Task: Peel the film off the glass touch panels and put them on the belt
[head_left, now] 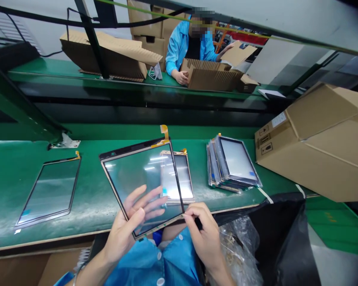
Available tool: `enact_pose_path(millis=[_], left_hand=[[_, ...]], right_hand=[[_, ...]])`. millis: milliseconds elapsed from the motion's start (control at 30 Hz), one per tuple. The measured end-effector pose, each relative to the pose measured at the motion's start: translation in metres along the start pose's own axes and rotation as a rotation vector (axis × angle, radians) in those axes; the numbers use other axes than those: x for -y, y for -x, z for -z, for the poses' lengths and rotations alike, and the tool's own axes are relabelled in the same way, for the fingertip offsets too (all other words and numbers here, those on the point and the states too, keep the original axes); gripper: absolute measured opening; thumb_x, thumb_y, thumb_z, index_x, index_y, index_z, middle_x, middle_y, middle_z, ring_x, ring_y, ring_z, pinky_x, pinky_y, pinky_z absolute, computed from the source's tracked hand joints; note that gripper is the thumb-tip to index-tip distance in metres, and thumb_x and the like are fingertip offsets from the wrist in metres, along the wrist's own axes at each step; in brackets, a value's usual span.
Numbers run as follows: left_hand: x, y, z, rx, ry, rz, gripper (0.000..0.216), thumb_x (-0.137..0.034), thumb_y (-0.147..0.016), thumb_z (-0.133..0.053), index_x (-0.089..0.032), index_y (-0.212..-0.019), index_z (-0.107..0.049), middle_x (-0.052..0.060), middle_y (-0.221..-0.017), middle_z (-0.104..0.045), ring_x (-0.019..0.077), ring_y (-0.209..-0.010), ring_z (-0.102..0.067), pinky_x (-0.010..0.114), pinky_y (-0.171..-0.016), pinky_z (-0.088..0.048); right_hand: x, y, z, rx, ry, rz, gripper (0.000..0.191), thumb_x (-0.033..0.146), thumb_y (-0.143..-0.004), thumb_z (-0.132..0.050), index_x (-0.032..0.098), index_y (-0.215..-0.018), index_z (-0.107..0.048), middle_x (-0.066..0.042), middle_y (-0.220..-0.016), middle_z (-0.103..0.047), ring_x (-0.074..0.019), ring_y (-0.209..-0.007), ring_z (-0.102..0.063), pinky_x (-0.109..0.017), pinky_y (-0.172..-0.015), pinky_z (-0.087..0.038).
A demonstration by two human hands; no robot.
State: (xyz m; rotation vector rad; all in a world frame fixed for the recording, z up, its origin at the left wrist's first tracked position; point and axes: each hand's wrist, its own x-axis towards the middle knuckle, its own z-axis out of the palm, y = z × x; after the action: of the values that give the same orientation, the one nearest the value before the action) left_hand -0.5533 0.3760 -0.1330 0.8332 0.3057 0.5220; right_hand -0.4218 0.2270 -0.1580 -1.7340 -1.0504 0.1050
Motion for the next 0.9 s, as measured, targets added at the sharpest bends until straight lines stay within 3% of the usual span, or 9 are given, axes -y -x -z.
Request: enact_pose_path(millis=[167,367,433,500,567,600,667,800,900], left_hand=[[0.009,-0.012,0.007,-0.045,-0.037,0.0,0.033,-0.027,-0.092,-0.055,-0.036,-0.124,-0.055,0.003,-0.132,-0.061,0.0268,-0.117,-0.058,0.037,-0.092,-0.052],[0.036,-0.02,0.016,0.033,0.059,0.238,0.043,-0.048,-0.089,-0.054,-0.025,-0.125,-0.056,0.011,-0.123,-0.066,0.0281,-0.112,-0.062,0.035,-0.084,-0.054],[0.042,-0.017,0.019,0.061,0.121,0.25,0.056,-0.062,-0.086,-0.048,-0.023,-0.125,-0.057,0.014,-0.121,-0.066,0.0284,-0.11,-0.063,0.034,-0.08,-0.055],[0.042,-0.014,0.021,0.077,0.135,0.247,0.059,-0.064,-0.084,-0.05,-0.022,-0.125,-0.056,0.015,-0.122,-0.066,0.0282,-0.108,-0.064,0.034,-0.078,-0.056],[0.036,-0.013,0.022,0.048,0.082,0.236,0.047,-0.051,-0.086,-0.058,-0.025,-0.125,-0.056,0.012,-0.122,-0.066,0.0266,-0.109,-0.064,0.032,-0.079,-0.056],[0.032,-0.013,0.022,0.018,0.048,0.222,0.041,-0.042,-0.087,-0.061,-0.026,-0.124,-0.055,0.011,-0.122,-0.067,0.0255,-0.109,-0.064,0.031,-0.079,-0.056],[0.022,-0.014,0.021,-0.061,0.0,0.167,0.037,-0.031,-0.088,-0.062,-0.028,-0.123,-0.054,0.008,-0.121,-0.067,0.0236,-0.109,-0.064,0.029,-0.08,-0.056],[0.011,-0.017,0.015,-0.149,-0.037,0.006,0.035,-0.03,-0.088,-0.062,-0.029,-0.122,-0.053,0.005,-0.118,-0.069,0.0221,-0.106,-0.066,0.028,-0.079,-0.056],[0.01,-0.015,0.007,-0.145,-0.077,-0.049,0.035,-0.033,-0.088,-0.062,-0.029,-0.122,-0.054,0.006,-0.117,-0.07,0.0233,-0.104,-0.067,0.029,-0.076,-0.057]], right_hand=[[0.009,0.004,-0.001,0.054,0.046,0.082,0.015,0.007,-0.089,-0.047,0.021,-0.088,-0.053,-0.003,-0.088,-0.055,-0.0142,-0.084,-0.057,-0.025,-0.07,-0.048],[0.049,-0.069,0.003,0.393,-0.654,-0.169,0.014,0.019,-0.095,-0.042,0.022,-0.082,-0.047,-0.005,-0.099,-0.067,-0.0108,-0.06,-0.064,-0.024,-0.051,-0.052],[0.059,-0.103,0.022,0.046,-0.657,-0.004,0.014,0.015,-0.093,-0.046,0.022,-0.081,-0.049,-0.004,-0.103,-0.068,-0.0161,-0.082,-0.069,-0.031,-0.067,-0.056],[0.058,-0.121,0.045,-0.588,-0.455,0.28,0.017,0.01,-0.091,-0.047,0.022,-0.084,-0.056,-0.002,-0.111,-0.066,-0.0191,-0.108,-0.063,-0.038,-0.089,-0.05],[0.046,-0.117,0.061,-1.115,-0.195,0.494,0.021,0.01,-0.092,-0.044,0.023,-0.089,-0.06,-0.001,-0.108,-0.066,-0.0186,-0.111,-0.061,-0.039,-0.096,-0.045],[0.037,-0.106,0.063,-1.21,-0.095,0.518,0.019,0.011,-0.092,-0.046,0.023,-0.09,-0.061,-0.002,-0.102,-0.067,-0.0188,-0.104,-0.064,-0.04,-0.094,-0.046],[0.015,-0.071,0.053,-1.059,0.007,0.366,0.012,0.012,-0.088,-0.055,0.022,-0.091,-0.061,-0.001,-0.082,-0.067,-0.0184,-0.077,-0.068,-0.039,-0.079,-0.053],[-0.014,0.005,0.009,-0.256,-0.085,-0.14,0.008,0.015,-0.084,-0.06,0.019,-0.091,-0.062,-0.003,-0.081,-0.064,-0.0161,-0.072,-0.064,-0.028,-0.062,-0.054],[-0.014,0.025,-0.01,-0.149,-0.113,-0.155,0.008,0.015,-0.085,-0.058,0.02,-0.089,-0.063,-0.004,-0.084,-0.063,-0.016,-0.079,-0.063,-0.026,-0.066,-0.053]])
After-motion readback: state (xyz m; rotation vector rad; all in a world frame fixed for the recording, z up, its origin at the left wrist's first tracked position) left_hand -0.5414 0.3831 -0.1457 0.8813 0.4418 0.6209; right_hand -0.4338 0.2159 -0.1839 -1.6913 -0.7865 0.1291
